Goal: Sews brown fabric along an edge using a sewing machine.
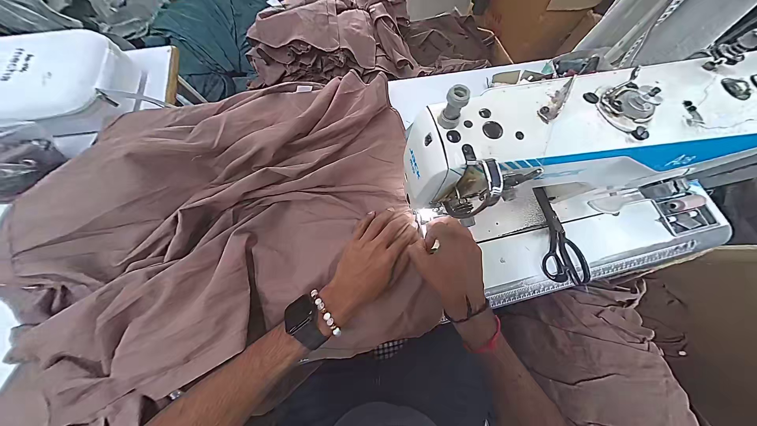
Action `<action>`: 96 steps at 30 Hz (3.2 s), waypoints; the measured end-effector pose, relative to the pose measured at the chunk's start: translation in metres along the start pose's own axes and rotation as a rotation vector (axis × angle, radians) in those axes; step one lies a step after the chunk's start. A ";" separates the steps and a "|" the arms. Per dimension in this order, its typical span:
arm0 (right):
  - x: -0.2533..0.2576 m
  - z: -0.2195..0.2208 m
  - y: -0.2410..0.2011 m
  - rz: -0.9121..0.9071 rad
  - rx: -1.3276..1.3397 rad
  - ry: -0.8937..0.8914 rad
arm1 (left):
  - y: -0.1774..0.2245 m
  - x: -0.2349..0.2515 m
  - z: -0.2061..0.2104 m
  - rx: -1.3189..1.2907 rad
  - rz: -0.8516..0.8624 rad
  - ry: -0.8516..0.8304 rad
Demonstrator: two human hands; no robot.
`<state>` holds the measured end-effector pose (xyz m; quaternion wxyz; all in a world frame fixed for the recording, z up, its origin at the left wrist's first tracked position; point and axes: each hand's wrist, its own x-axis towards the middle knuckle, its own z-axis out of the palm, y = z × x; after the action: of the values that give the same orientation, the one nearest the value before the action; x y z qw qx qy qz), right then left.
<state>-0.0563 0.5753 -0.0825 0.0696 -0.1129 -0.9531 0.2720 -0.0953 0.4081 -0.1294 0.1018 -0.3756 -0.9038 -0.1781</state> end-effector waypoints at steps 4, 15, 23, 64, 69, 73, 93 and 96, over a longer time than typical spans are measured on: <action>-0.075 0.000 0.002 0.128 0.292 -0.117 | -0.002 -0.007 -0.001 0.010 -0.016 -0.086; -0.106 -0.016 -0.005 0.242 0.625 -0.108 | -0.007 0.003 -0.001 0.050 0.016 -0.010; -0.081 -0.001 -0.002 0.237 0.580 -0.036 | -0.015 0.007 -0.004 0.072 0.073 -0.002; -0.030 0.025 0.035 0.081 0.018 0.314 | -0.010 0.048 -0.004 -0.035 0.366 0.113; -0.036 0.031 0.038 -0.038 -0.051 0.349 | -0.017 0.048 -0.001 -0.003 0.430 0.082; -0.041 0.030 0.038 -0.106 -0.039 0.348 | -0.024 0.043 0.000 -0.026 0.468 0.051; -0.034 0.038 0.017 -0.104 -0.214 0.369 | -0.029 0.024 -0.005 0.038 0.376 -0.019; -0.047 0.035 0.023 -0.170 -0.187 0.320 | -0.035 0.025 -0.008 -0.005 0.432 -0.052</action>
<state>-0.0137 0.5649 -0.1273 0.2319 -0.0799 -0.9571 0.1542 -0.1378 0.3978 -0.1225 0.1132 -0.5652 -0.8042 -0.1448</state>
